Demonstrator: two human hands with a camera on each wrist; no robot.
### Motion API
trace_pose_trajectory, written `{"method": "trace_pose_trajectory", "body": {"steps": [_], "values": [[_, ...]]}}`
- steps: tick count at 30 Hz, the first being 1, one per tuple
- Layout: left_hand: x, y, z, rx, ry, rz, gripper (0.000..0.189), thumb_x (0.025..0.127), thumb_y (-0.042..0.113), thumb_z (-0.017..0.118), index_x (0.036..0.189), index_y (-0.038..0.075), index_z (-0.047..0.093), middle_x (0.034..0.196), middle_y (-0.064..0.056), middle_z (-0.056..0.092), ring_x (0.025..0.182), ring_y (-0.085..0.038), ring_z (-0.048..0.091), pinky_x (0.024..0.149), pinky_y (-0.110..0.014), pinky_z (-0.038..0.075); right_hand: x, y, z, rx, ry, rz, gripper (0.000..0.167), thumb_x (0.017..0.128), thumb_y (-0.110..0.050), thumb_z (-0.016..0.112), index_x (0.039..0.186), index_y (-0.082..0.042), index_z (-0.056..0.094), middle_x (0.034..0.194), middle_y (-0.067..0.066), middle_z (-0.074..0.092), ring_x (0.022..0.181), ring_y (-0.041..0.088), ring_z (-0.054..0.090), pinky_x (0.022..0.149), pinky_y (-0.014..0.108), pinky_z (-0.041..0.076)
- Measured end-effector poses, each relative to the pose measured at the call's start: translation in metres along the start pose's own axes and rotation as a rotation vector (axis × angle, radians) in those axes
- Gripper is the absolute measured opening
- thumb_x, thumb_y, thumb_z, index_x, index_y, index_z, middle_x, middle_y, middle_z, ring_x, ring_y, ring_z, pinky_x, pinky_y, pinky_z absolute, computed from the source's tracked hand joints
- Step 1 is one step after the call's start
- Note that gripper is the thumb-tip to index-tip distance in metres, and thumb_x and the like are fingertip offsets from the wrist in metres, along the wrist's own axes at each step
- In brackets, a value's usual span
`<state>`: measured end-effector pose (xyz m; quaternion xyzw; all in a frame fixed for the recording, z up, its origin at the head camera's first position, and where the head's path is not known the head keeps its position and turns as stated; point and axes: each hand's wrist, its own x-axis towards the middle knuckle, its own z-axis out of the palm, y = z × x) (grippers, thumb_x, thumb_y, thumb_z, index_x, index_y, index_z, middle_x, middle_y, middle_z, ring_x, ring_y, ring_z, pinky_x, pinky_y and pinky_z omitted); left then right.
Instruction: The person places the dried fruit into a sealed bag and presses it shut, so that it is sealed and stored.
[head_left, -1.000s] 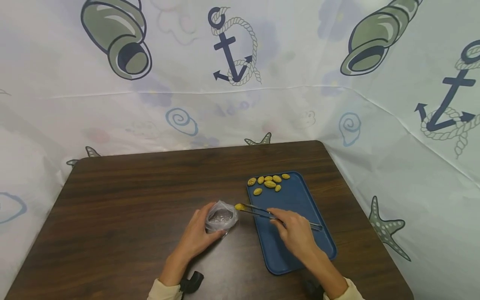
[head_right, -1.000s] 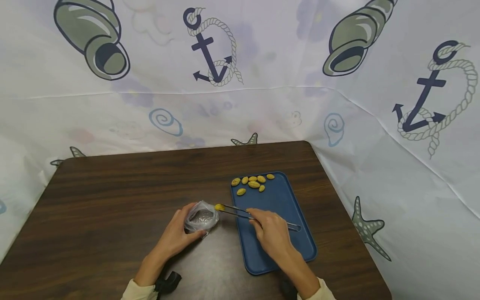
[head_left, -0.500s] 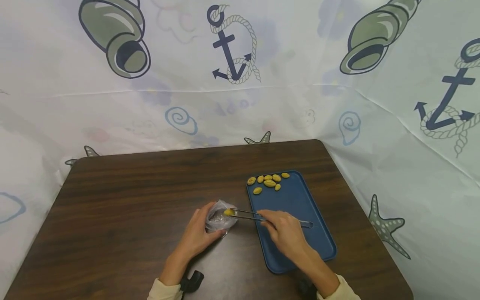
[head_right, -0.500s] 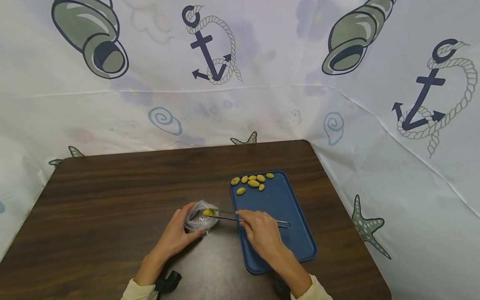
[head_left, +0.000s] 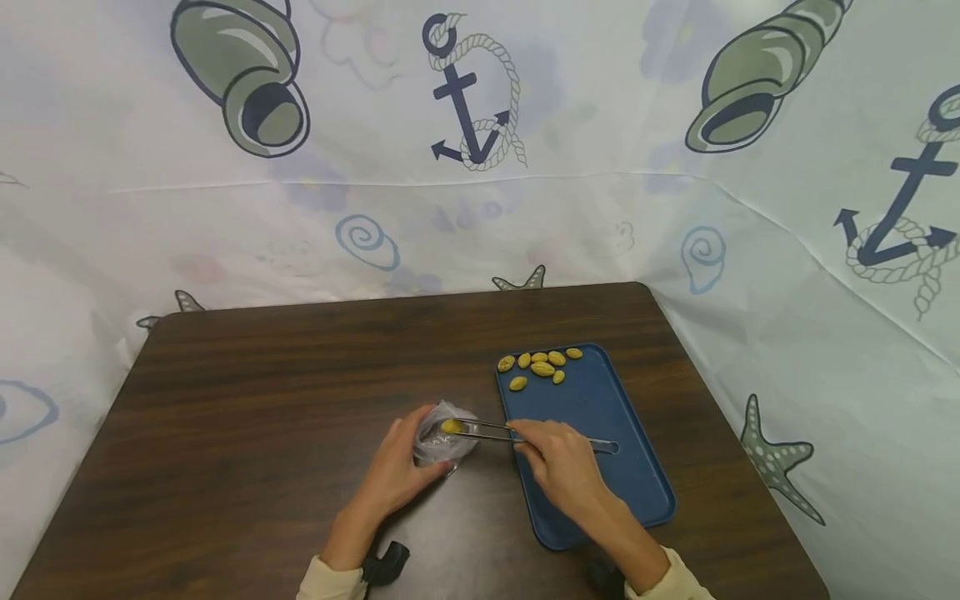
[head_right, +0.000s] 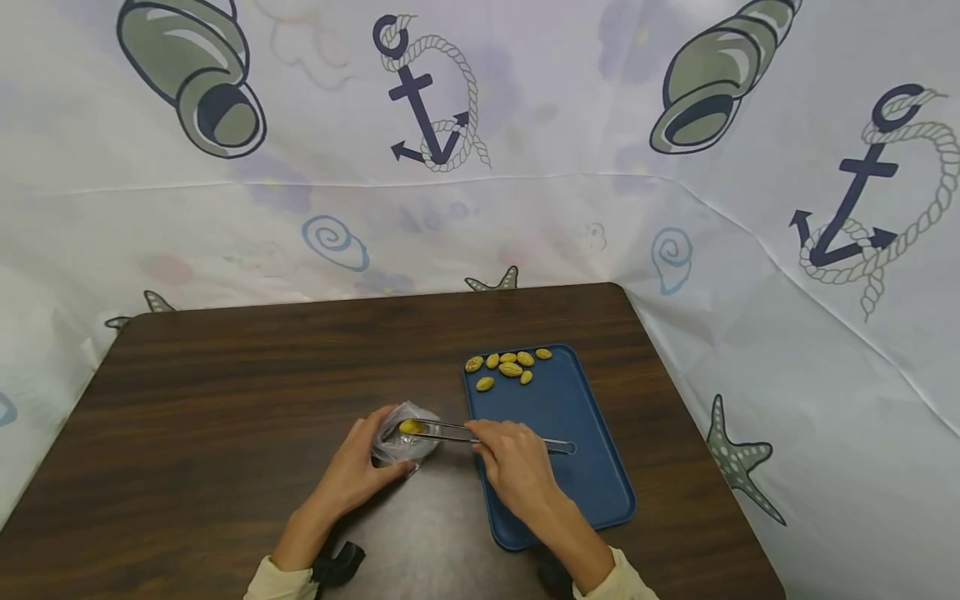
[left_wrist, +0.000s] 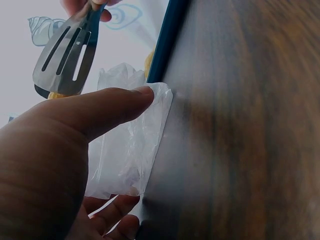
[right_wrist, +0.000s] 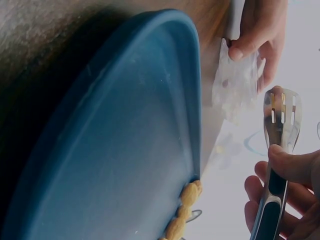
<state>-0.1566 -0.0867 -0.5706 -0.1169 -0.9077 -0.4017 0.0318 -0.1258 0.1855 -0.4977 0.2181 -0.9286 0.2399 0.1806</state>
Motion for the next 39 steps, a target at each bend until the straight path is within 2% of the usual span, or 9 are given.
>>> {"method": "trace_pose_trajectory", "body": {"steps": [6,12,16,23,30,39], "values": [[-0.0004,0.0,0.0,0.007,-0.007,-0.004,0.093,0.071,0.032,0.094,0.151,0.026,0.047,0.127,-0.006,0.062,0.106,-0.019,0.055,0.086,-0.039,0.047,0.0011,-0.0008,0.0002,-0.005,-0.006,0.007,0.033,0.086,-0.014,0.083,0.118,-0.018,0.079,0.11,-0.004,0.08,0.086,0.012,0.074,0.078,0.035,0.058],[-0.0001,0.0011,-0.0008,0.017,0.012,0.015,0.091,0.071,0.032,0.095,0.15,0.024,0.049,0.126,-0.006,0.064,0.105,-0.018,0.056,0.083,-0.038,0.047,0.0035,-0.0019,0.001,-0.015,-0.006,-0.014,0.033,0.085,-0.012,0.083,0.118,-0.016,0.078,0.11,-0.003,0.08,0.086,0.013,0.074,0.077,0.035,0.058],[-0.0004,0.0012,-0.0013,0.01,0.009,0.01,0.091,0.071,0.032,0.094,0.15,0.025,0.049,0.125,-0.006,0.064,0.104,-0.018,0.056,0.084,-0.039,0.047,0.0042,-0.0031,0.0001,-0.009,-0.022,-0.009,0.033,0.086,-0.012,0.082,0.119,-0.016,0.078,0.112,-0.003,0.079,0.09,0.015,0.074,0.079,0.036,0.058],[-0.0013,0.0007,-0.0026,0.003,0.003,0.01,0.091,0.071,0.032,0.094,0.15,0.026,0.049,0.124,-0.006,0.064,0.106,-0.019,0.057,0.087,-0.04,0.047,0.0048,-0.0035,-0.0012,0.014,-0.057,0.002,0.049,0.086,-0.02,0.084,0.133,-0.016,0.07,0.123,0.0,0.075,0.113,0.023,0.071,0.095,0.048,0.056],[-0.002,0.0032,-0.0048,-0.006,-0.01,0.007,0.091,0.072,0.033,0.094,0.15,0.026,0.049,0.126,-0.006,0.064,0.111,-0.021,0.058,0.09,-0.044,0.048,0.0039,-0.0031,-0.0041,0.009,-0.068,0.006,0.05,0.087,-0.021,0.083,0.135,-0.015,0.068,0.125,0.001,0.074,0.115,0.025,0.07,0.095,0.048,0.056],[-0.0029,0.0049,-0.0067,-0.005,-0.013,0.008,0.091,0.072,0.033,0.094,0.15,0.024,0.049,0.127,-0.007,0.064,0.112,-0.022,0.058,0.091,-0.045,0.048,0.002,0.0012,-0.0084,0.005,-0.097,0.065,0.054,0.087,-0.019,0.083,0.138,-0.014,0.066,0.129,0.003,0.073,0.117,0.026,0.069,0.097,0.049,0.055]]}}
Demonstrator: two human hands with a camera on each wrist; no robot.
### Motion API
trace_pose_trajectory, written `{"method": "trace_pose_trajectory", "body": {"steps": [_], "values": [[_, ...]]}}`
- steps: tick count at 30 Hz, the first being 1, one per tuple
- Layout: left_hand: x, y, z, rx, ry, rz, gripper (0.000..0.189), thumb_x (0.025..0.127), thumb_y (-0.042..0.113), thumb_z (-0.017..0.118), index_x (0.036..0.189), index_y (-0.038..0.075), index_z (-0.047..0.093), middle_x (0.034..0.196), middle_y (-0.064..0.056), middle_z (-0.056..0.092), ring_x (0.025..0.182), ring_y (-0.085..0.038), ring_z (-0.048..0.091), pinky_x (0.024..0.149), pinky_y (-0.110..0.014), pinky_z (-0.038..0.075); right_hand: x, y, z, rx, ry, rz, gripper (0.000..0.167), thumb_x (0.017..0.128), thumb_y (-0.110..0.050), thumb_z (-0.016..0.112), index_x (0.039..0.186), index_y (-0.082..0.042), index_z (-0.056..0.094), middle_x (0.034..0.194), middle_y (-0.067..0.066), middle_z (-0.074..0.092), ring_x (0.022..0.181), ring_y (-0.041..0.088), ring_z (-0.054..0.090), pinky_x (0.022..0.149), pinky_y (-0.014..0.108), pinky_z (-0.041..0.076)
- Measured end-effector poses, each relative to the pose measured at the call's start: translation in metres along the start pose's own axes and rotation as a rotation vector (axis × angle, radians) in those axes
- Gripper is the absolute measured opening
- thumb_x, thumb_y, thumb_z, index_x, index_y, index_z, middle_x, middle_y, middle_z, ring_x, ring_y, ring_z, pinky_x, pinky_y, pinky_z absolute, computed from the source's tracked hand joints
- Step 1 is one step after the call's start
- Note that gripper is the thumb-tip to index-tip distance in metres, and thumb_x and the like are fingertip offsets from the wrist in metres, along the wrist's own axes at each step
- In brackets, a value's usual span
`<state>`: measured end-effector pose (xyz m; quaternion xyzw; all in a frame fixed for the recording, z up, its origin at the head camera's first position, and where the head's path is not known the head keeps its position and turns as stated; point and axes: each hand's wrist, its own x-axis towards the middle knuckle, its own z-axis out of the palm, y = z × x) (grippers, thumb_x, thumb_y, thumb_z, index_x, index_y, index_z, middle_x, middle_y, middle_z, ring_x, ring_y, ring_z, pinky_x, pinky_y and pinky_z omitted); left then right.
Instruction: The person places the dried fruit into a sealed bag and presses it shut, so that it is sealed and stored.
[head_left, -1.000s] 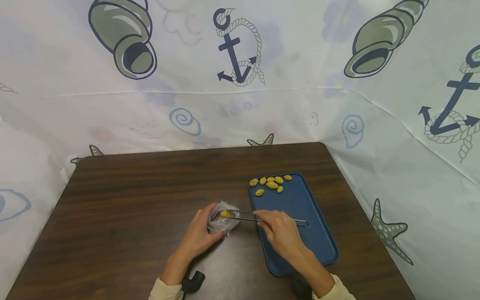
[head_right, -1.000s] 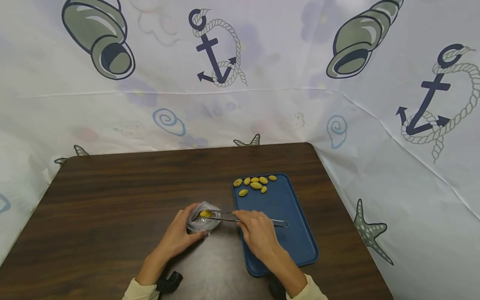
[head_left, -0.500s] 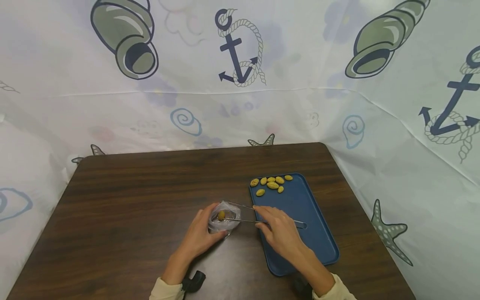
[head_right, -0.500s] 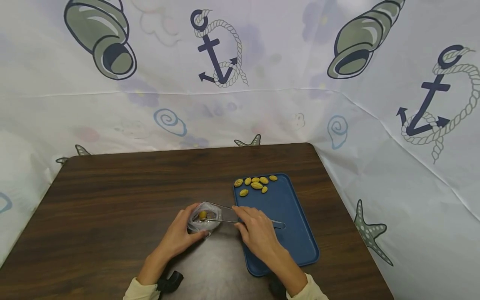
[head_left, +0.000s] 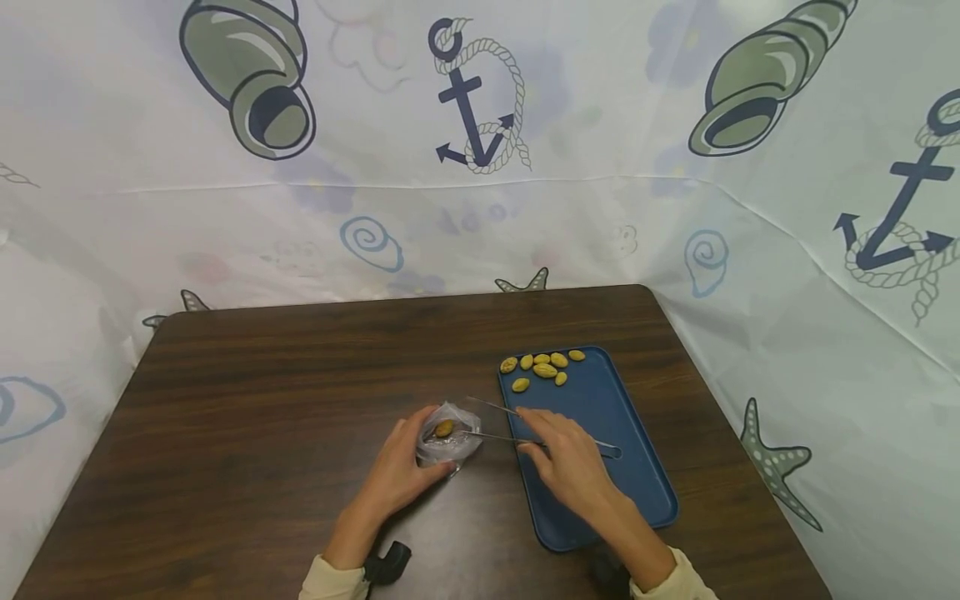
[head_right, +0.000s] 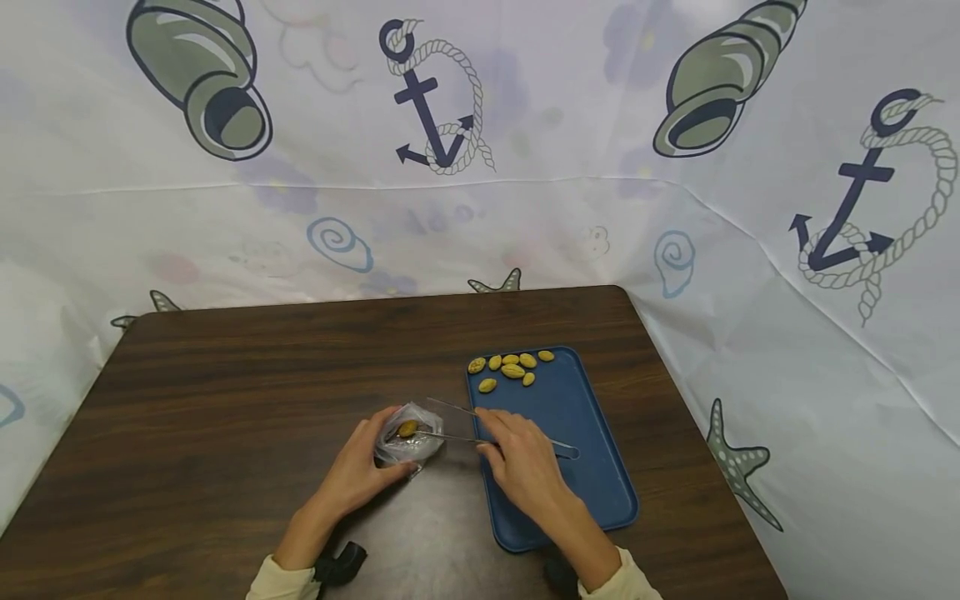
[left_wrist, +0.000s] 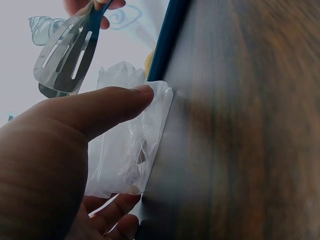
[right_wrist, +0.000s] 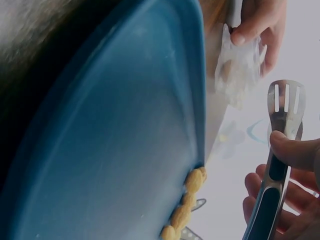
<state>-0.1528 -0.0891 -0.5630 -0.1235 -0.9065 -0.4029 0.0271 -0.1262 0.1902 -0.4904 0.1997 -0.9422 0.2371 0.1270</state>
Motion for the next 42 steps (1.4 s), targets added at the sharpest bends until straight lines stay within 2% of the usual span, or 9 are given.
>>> {"method": "trace_pose_trajectory", "body": {"steps": [9,22,26,33,42], "values": [[0.001,-0.001,0.003,0.012,0.009,0.018,0.091,0.072,0.032,0.093,0.151,0.021,0.049,0.129,-0.006,0.064,0.114,-0.023,0.059,0.093,-0.046,0.049,-0.001,0.014,-0.008,-0.014,0.037,0.054,0.056,0.085,-0.015,0.085,0.138,-0.012,0.066,0.125,0.007,0.074,0.114,0.028,0.07,0.094,0.049,0.056],[0.002,-0.001,0.004,0.013,0.007,0.01,0.091,0.072,0.033,0.094,0.15,0.022,0.049,0.128,-0.008,0.064,0.112,-0.023,0.058,0.091,-0.044,0.048,0.0,0.036,-0.011,-0.07,0.021,0.156,0.055,0.086,-0.015,0.084,0.138,-0.012,0.066,0.125,0.009,0.073,0.108,0.031,0.071,0.085,0.05,0.057],[0.001,-0.003,0.003,0.005,0.0,0.017,0.09,0.073,0.033,0.093,0.151,0.022,0.049,0.128,-0.008,0.064,0.112,-0.023,0.058,0.09,-0.044,0.048,0.003,0.039,-0.01,-0.076,0.027,0.16,0.054,0.086,-0.014,0.084,0.137,-0.01,0.066,0.124,0.01,0.073,0.106,0.033,0.071,0.085,0.051,0.057],[0.0,-0.008,0.0,0.015,0.03,0.029,0.091,0.071,0.029,0.095,0.149,0.02,0.05,0.131,-0.008,0.065,0.113,-0.026,0.059,0.092,-0.048,0.048,0.015,0.046,-0.005,-0.099,0.023,0.137,0.051,0.088,-0.015,0.082,0.136,-0.009,0.066,0.122,0.011,0.074,0.101,0.032,0.072,0.079,0.049,0.058],[0.005,-0.005,0.007,0.009,-0.01,0.007,0.09,0.074,0.034,0.093,0.151,0.021,0.048,0.136,-0.008,0.063,0.122,-0.029,0.058,0.098,-0.053,0.048,0.018,0.061,-0.006,-0.163,0.029,0.193,0.048,0.089,-0.015,0.081,0.135,-0.009,0.067,0.119,0.012,0.074,0.095,0.032,0.073,0.074,0.047,0.058]]}}
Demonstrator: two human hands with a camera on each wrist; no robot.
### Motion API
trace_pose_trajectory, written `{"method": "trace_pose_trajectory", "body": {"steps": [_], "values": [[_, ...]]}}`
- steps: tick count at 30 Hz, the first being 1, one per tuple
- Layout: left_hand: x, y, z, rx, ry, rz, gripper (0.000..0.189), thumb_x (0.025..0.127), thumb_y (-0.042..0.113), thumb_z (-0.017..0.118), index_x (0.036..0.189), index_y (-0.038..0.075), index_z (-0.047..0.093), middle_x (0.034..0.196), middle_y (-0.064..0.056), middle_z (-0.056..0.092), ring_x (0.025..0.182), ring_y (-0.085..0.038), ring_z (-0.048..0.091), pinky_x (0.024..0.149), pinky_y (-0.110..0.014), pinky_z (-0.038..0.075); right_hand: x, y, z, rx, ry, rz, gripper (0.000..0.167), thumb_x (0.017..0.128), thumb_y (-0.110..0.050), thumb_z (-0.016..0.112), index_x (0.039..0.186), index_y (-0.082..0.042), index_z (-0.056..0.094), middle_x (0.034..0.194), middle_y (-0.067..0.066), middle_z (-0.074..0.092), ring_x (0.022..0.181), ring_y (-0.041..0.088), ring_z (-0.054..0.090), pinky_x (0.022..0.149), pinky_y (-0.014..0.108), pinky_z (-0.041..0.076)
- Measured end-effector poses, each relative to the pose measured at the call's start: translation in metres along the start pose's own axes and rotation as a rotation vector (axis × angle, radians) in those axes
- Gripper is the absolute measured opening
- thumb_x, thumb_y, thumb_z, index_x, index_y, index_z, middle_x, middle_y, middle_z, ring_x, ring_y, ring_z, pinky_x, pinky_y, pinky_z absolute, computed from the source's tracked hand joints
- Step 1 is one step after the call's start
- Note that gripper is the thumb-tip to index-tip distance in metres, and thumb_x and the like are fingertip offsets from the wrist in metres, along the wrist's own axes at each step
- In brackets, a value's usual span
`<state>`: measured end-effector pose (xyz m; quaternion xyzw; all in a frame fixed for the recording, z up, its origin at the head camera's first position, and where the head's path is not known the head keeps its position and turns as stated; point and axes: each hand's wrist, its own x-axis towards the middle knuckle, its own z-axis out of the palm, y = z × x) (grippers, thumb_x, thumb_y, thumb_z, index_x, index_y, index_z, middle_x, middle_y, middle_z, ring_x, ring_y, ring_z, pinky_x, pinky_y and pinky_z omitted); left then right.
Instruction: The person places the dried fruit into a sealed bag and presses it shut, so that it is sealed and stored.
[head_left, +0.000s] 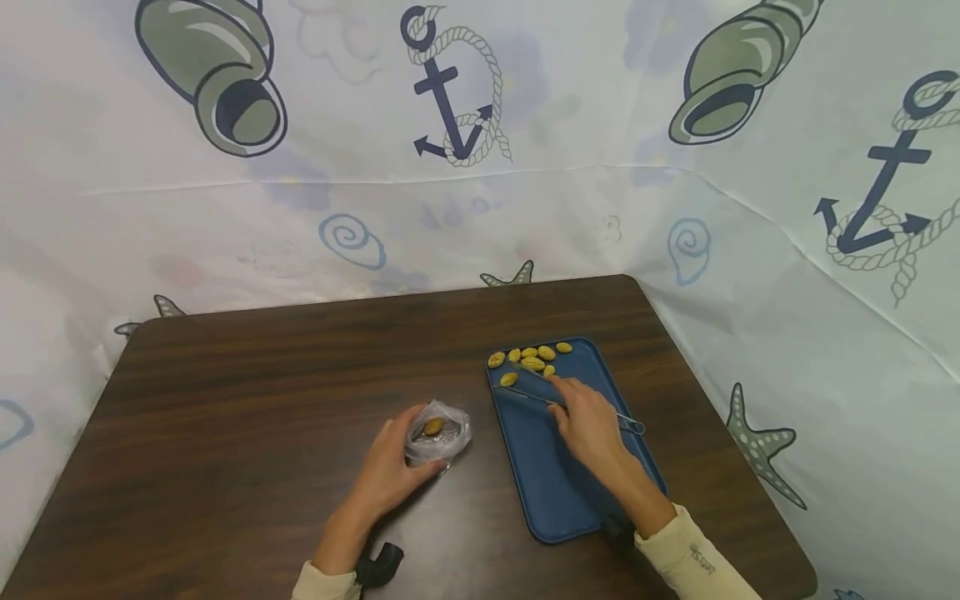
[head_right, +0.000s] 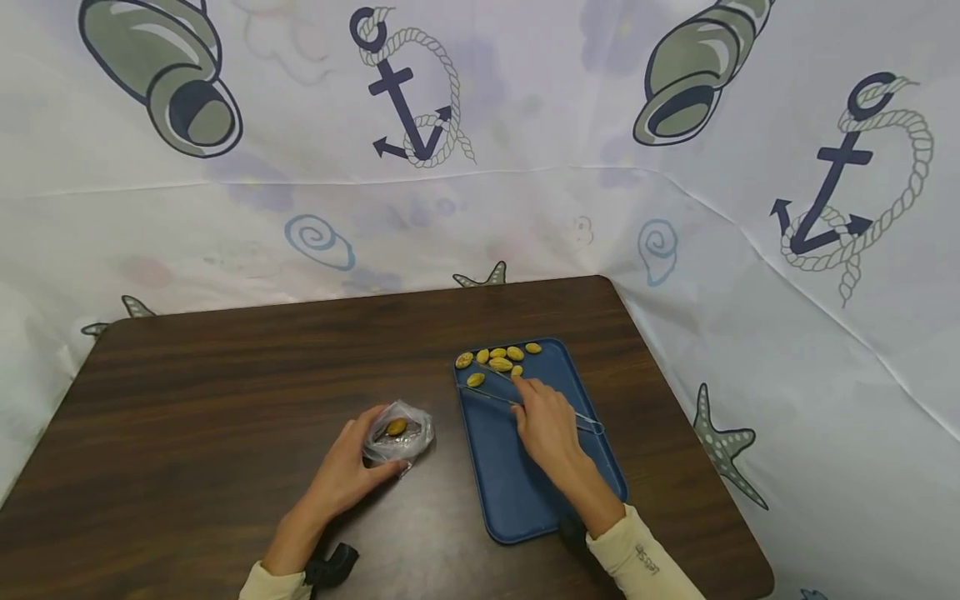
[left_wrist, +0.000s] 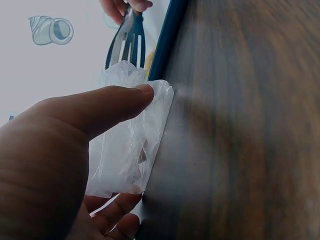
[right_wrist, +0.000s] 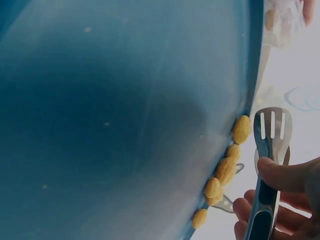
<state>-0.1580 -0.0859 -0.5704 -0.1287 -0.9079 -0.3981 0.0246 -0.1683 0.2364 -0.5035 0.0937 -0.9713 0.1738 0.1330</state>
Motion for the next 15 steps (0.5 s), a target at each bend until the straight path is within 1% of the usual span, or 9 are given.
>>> {"method": "trace_pose_trajectory", "body": {"steps": [8,15], "values": [[-0.0008,-0.0011,0.0002,0.012,-0.006,-0.02,0.092,0.074,0.034,0.093,0.152,0.022,0.046,0.138,-0.007,0.062,0.121,-0.027,0.058,0.098,-0.052,0.047,0.0023,0.0021,0.0047,-0.017,0.006,0.023,0.045,0.089,-0.014,0.081,0.133,-0.01,0.069,0.116,0.011,0.075,0.084,0.029,0.073,0.065,0.044,0.056],[-0.0006,-0.0015,0.0014,0.011,0.013,-0.009,0.091,0.073,0.035,0.093,0.151,0.022,0.048,0.134,-0.007,0.064,0.117,-0.026,0.058,0.095,-0.049,0.048,0.0049,0.0031,0.0081,-0.042,0.002,0.031,0.042,0.089,-0.013,0.081,0.129,-0.01,0.071,0.11,0.01,0.076,0.072,0.024,0.069,0.057,0.038,0.052]]}}
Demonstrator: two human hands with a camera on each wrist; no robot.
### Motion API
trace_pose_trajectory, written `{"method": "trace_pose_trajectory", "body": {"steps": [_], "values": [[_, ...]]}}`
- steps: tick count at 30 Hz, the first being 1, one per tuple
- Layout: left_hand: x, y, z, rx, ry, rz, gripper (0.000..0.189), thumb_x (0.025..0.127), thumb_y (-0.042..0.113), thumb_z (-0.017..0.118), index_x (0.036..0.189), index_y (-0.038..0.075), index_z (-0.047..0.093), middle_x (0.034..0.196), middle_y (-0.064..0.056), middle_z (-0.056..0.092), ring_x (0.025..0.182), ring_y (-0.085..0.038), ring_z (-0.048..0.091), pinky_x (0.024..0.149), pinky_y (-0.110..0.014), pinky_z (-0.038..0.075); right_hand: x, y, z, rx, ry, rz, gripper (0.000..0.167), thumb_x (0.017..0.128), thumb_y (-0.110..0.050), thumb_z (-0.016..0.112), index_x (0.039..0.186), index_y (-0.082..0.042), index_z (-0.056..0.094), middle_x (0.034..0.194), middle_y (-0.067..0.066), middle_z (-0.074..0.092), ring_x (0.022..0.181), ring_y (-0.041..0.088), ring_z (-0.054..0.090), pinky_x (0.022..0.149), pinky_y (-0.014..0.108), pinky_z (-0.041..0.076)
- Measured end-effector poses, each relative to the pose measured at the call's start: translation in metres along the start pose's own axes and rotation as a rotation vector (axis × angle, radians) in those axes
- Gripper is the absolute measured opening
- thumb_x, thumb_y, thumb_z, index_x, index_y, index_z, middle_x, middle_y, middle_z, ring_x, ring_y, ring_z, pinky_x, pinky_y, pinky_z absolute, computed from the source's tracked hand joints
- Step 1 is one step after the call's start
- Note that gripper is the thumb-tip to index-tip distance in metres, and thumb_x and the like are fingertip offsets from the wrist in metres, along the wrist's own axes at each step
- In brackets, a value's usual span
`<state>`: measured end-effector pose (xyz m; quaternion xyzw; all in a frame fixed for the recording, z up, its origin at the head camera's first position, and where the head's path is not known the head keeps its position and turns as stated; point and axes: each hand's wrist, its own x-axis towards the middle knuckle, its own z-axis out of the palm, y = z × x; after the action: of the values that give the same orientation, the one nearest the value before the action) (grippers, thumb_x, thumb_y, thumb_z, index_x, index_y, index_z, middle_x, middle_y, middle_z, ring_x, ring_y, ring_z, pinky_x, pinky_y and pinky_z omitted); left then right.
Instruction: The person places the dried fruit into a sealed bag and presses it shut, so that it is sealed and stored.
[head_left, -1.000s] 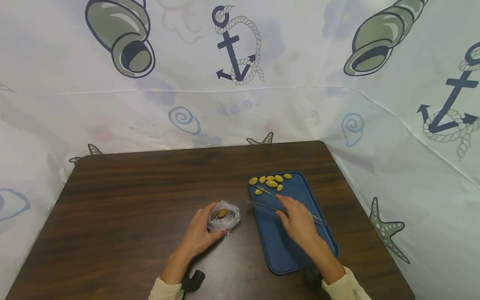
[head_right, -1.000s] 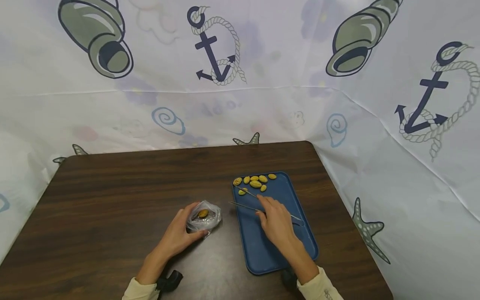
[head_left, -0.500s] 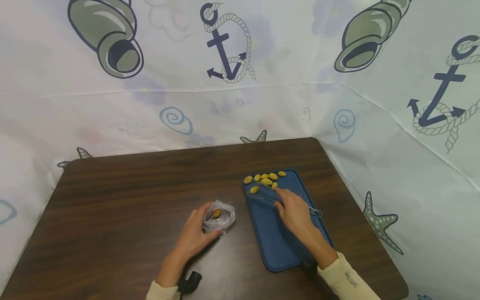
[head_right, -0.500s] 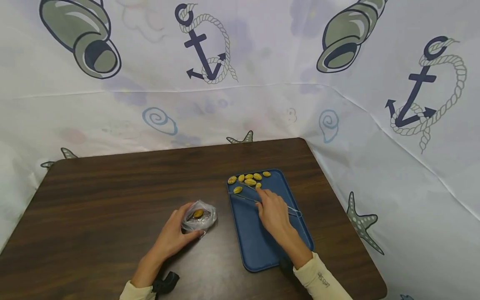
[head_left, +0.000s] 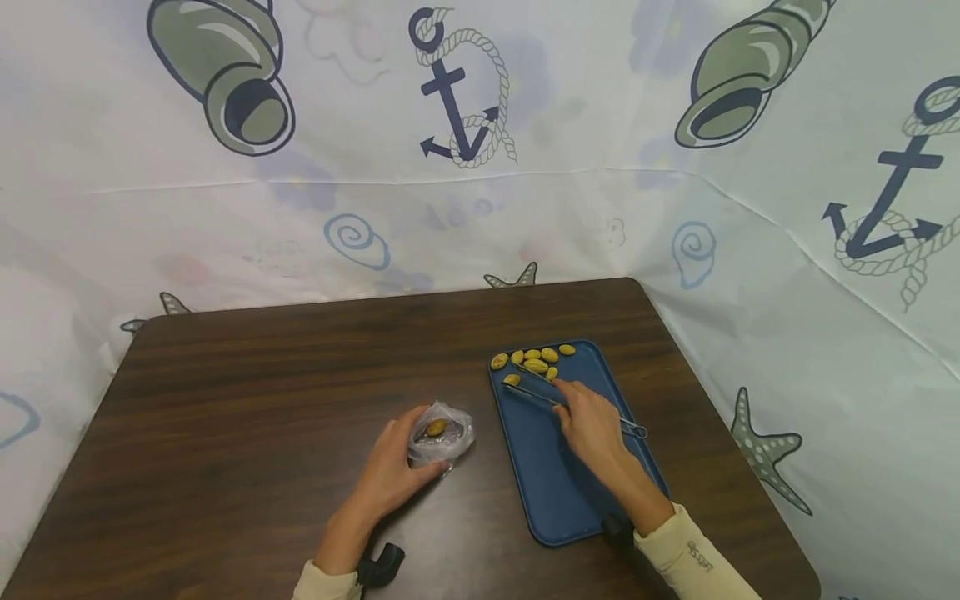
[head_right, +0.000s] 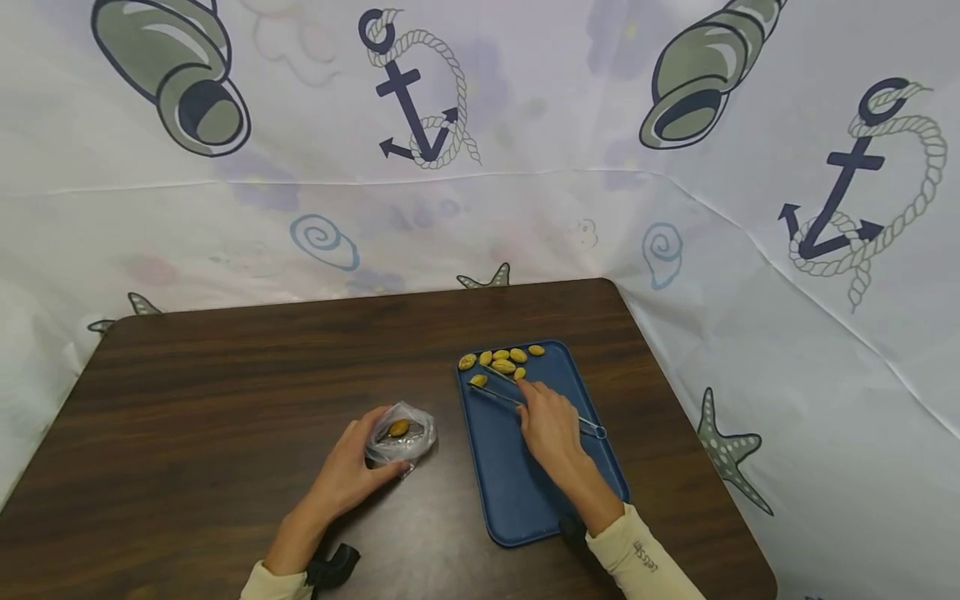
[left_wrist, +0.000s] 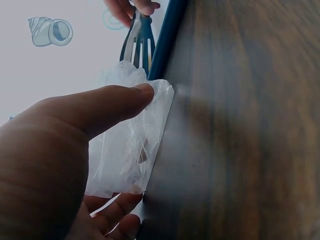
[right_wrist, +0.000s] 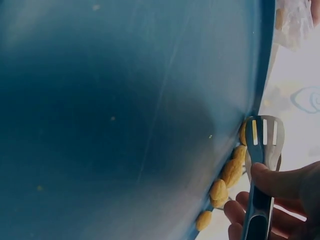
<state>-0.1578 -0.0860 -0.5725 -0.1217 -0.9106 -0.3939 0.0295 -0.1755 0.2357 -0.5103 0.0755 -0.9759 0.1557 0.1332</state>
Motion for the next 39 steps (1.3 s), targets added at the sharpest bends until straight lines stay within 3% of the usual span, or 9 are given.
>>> {"method": "trace_pose_trajectory", "body": {"steps": [13,21,33,36,39], "values": [[-0.001,0.001,0.001,0.016,0.002,0.004,0.091,0.073,0.036,0.093,0.151,0.024,0.048,0.131,-0.008,0.064,0.116,-0.026,0.059,0.095,-0.049,0.047,-0.003,0.0,-0.003,0.013,-0.01,0.047,0.03,0.09,-0.015,0.079,0.12,-0.014,0.077,0.109,0.01,0.079,0.076,0.026,0.073,0.06,0.043,0.053],[-0.001,0.002,0.0,0.013,0.006,0.011,0.091,0.073,0.034,0.094,0.151,0.022,0.049,0.13,-0.009,0.065,0.114,-0.027,0.059,0.093,-0.048,0.048,-0.008,-0.004,-0.023,0.095,0.033,0.055,0.031,0.091,-0.013,0.078,0.122,-0.013,0.077,0.107,0.01,0.08,0.059,0.014,0.055,0.053,0.033,0.043],[-0.005,0.005,0.0,0.015,0.009,0.012,0.09,0.073,0.034,0.093,0.15,0.02,0.049,0.132,-0.009,0.066,0.115,-0.027,0.059,0.093,-0.048,0.047,-0.013,-0.01,-0.042,0.122,0.106,0.029,0.032,0.092,-0.015,0.078,0.124,-0.013,0.076,0.11,0.009,0.08,0.079,0.026,0.074,0.066,0.048,0.056],[-0.005,0.006,0.001,0.02,0.011,0.012,0.089,0.074,0.034,0.093,0.15,0.021,0.049,0.132,-0.008,0.065,0.115,-0.027,0.059,0.094,-0.048,0.047,-0.015,-0.011,-0.046,0.127,0.124,0.011,0.033,0.09,-0.014,0.079,0.123,-0.013,0.076,0.108,0.008,0.08,0.072,0.02,0.071,0.06,0.041,0.052],[-0.005,0.006,0.001,0.022,0.013,0.016,0.089,0.074,0.034,0.093,0.15,0.021,0.049,0.133,-0.008,0.065,0.115,-0.027,0.059,0.094,-0.048,0.047,-0.016,-0.012,-0.049,0.131,0.135,-0.009,0.032,0.09,-0.013,0.079,0.122,-0.012,0.077,0.104,0.007,0.081,0.061,0.013,0.059,0.054,0.033,0.045]]}}
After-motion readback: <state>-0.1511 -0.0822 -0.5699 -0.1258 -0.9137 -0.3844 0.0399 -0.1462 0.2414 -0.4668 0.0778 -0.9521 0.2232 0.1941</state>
